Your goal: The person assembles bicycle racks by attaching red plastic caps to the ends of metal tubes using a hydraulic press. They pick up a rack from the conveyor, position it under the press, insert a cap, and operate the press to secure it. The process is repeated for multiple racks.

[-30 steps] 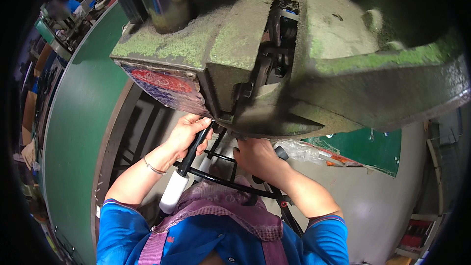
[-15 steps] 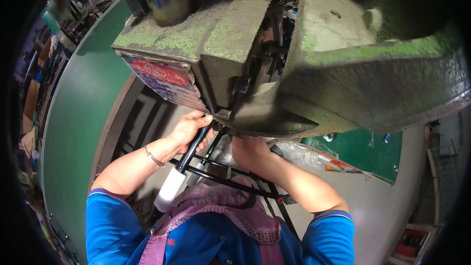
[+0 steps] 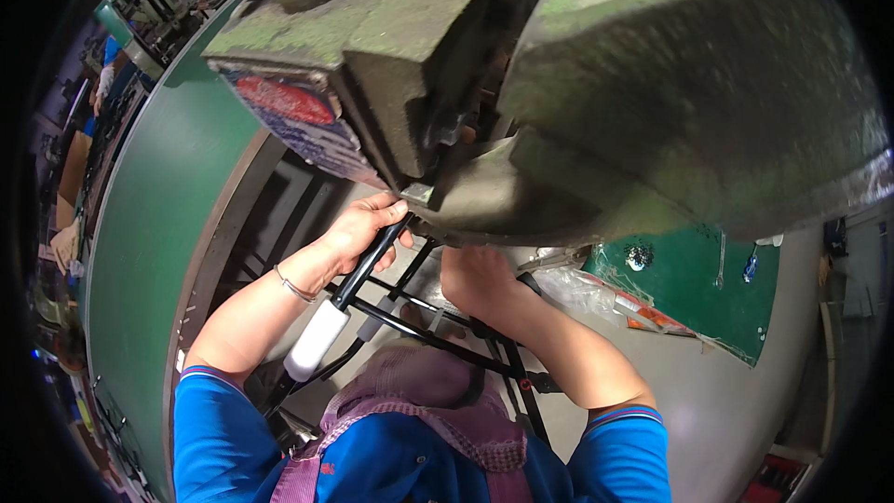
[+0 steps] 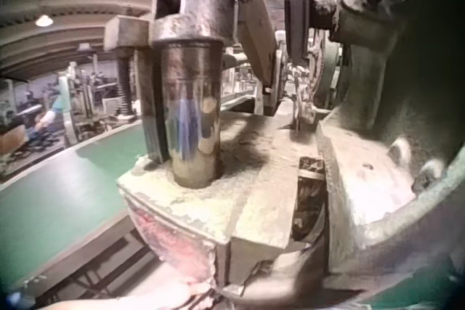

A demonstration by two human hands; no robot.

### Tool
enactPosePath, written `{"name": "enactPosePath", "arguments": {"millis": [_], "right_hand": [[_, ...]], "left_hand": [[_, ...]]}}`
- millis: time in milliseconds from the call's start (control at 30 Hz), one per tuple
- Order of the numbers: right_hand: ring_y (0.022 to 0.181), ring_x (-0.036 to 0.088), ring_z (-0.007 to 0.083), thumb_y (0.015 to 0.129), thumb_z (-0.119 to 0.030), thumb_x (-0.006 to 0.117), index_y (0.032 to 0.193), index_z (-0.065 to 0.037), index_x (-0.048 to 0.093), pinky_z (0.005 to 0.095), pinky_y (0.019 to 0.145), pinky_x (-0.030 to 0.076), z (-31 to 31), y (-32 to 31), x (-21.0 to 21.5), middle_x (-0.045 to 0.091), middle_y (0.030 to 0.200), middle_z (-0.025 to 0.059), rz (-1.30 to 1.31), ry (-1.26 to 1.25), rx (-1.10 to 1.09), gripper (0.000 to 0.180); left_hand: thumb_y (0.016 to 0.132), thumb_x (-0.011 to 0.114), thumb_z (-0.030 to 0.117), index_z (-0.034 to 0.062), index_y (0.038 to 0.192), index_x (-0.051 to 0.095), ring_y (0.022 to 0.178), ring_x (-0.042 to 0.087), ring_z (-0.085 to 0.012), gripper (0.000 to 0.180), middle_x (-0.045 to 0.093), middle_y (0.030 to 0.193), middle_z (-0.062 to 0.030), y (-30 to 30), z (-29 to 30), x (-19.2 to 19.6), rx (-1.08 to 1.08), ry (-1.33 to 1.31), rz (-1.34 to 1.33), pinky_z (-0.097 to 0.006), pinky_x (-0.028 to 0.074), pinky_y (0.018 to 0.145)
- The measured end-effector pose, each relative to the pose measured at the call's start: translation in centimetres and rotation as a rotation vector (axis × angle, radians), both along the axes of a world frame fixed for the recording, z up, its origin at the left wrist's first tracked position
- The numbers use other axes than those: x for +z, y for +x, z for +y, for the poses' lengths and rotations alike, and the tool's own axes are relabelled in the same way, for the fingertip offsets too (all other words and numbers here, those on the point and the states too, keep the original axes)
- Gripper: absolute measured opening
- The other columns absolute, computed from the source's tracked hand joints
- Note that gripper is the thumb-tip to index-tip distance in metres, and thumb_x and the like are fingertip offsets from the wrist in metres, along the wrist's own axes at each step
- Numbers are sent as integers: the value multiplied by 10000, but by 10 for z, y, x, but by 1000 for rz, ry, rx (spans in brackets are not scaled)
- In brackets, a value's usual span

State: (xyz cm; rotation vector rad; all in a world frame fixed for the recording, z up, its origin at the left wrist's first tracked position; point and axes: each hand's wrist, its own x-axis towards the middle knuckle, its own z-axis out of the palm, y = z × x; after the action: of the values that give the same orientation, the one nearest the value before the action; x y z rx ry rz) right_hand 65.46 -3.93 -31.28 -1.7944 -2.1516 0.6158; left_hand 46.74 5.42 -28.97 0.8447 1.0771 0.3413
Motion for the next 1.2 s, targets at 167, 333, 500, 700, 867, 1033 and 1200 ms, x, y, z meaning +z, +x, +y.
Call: {"name": "enactPosePath", "arguments": {"millis": [167, 333, 500, 700, 867, 1033, 1200], "right_hand": [[854, 623, 464, 802, -94, 493, 1050, 77, 447, 528, 798, 499, 4, 7, -1, 615, 917, 314, -22, -130, 46, 305], [843, 642, 445, 791, -84, 508, 1197, 166, 353, 494, 771, 515, 11, 15, 1, 634, 861, 308, -46, -121, -3, 501], [917, 644, 434, 826, -20, 423, 1062, 115, 463, 481, 840, 504, 16, -14, 31, 648, 913, 308, -186, -283, -101, 275], [1066, 602, 417, 853, -164, 593, 1192, 81, 454, 454, 893, 500, 16, -50, 31, 599, 1100, 329, -388, -347, -123, 440], [1259, 435, 449, 814, -30, 619, 1342, 128, 334, 417, 1068, 350, -19, 17, 12, 452, 1308, 360, -345, -105, -102, 621], [1351, 354, 387, 823, -20, 596, 1384, 148, 276, 368, 1129, 261, 13, 39, 3, 387, 1400, 335, -385, -131, -125, 667], [1358, 351, 376, 845, -64, 600, 1388, 164, 258, 360, 1129, 261, 19, 32, 16, 358, 1426, 333, -453, -210, -180, 681]], "left_hand": [[919, 633, 201, -1, 1227, 573, 723, 505, -73, 373, 566, 816, -3, -61, -33, -13, 168, 761, 294, -232, 452, 657], [904, 662, 308, 32, 1231, 546, 753, 602, -106, 443, 628, 848, -29, -156, -134, -6, -148, 467, 296, -254, 482, 677], [857, 732, 270, 23, 1113, 531, 531, 499, -63, 409, 581, 750, -12, -161, -183, -1, -19, 90, 241, -221, 424, 480], [800, 740, 376, 50, 1192, 541, 994, 622, -293, 547, 642, 1030, -172, -187, -188, -10, -25, 632, 419, -399, 484, 854], [759, 747, 182, 80, 1153, 582, 833, 632, -292, 439, 639, 933, -118, -208, -236, -2, 507, 1136, 753, -395, 505, 745], [803, 692, 112, 40, 1020, 651, 817, 645, -254, 232, 657, 933, -119, -303, -326, -45, 1010, 720, 1164, -350, 528, 711], [802, 665, 85, -3, 929, 674, 772, 687, -274, 155, 689, 822, -187, -430, -526, -188, 1124, -108, 1621, -362, 528, 720]]}}
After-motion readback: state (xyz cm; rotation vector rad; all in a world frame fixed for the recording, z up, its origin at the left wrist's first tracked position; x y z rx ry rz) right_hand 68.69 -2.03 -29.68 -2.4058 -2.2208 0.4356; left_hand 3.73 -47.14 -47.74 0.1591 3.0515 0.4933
